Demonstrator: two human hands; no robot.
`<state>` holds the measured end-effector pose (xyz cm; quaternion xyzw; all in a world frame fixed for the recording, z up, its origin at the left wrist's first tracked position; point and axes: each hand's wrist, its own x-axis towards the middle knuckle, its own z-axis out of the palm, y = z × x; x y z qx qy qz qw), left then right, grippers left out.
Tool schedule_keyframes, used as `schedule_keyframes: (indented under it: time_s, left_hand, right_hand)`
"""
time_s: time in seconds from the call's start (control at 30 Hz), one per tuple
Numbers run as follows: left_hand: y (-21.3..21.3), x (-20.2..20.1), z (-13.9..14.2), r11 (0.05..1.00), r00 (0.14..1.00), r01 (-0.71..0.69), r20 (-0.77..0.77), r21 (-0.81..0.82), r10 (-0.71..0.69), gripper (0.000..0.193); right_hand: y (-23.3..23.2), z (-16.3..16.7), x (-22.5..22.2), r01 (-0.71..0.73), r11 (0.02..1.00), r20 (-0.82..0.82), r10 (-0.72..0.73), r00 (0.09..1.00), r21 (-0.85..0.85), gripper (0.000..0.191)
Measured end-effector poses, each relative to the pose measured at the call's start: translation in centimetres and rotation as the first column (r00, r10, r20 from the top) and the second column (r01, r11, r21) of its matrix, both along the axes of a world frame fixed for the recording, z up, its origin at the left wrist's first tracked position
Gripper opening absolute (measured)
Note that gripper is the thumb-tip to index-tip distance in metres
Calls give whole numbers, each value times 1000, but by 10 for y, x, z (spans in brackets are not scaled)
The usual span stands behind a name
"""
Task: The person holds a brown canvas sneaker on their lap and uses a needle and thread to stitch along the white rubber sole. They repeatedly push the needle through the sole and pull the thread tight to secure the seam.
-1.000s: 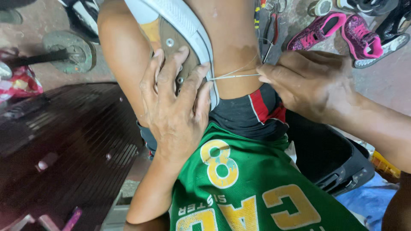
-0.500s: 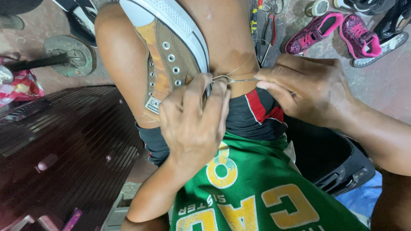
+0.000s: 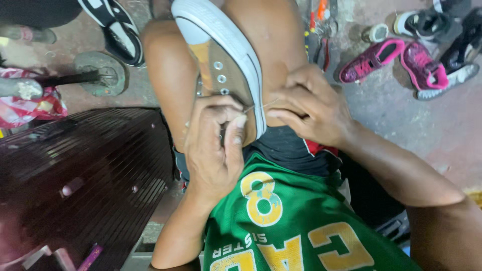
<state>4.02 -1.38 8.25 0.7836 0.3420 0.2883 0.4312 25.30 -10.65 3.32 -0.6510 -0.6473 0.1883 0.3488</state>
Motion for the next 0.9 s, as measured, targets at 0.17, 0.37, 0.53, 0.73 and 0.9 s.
schedule_keyframes:
  time_s: [0.17,0.37,0.53,0.73,0.9]
  left_hand:
    - [1,1,2,998,1000,-6,12,-63,7,11]
    - [2,3,26,942,976,214,107,-259,-192,48]
    - [7,14,21,973,968,197,-132,-119,-212,66]
    - [-1,14,7,991,981,114,-148,-67,-123,89]
    - [-1,10,2,992,982,126,-141,13,-123,94]
  right_hand:
    - [-12,6,9,-77,982,-361,10,933,-172,9]
    - [-33,32,18,-96,920,-512,-123,850,-380,7]
    - [-14,54,5,-57,919,-454,-139,880,-391,7]
    - [14,36,-14,-92,966,-272,23,962,-242,16]
    - [10,12,44,20,999,160,-26,987,38,12]
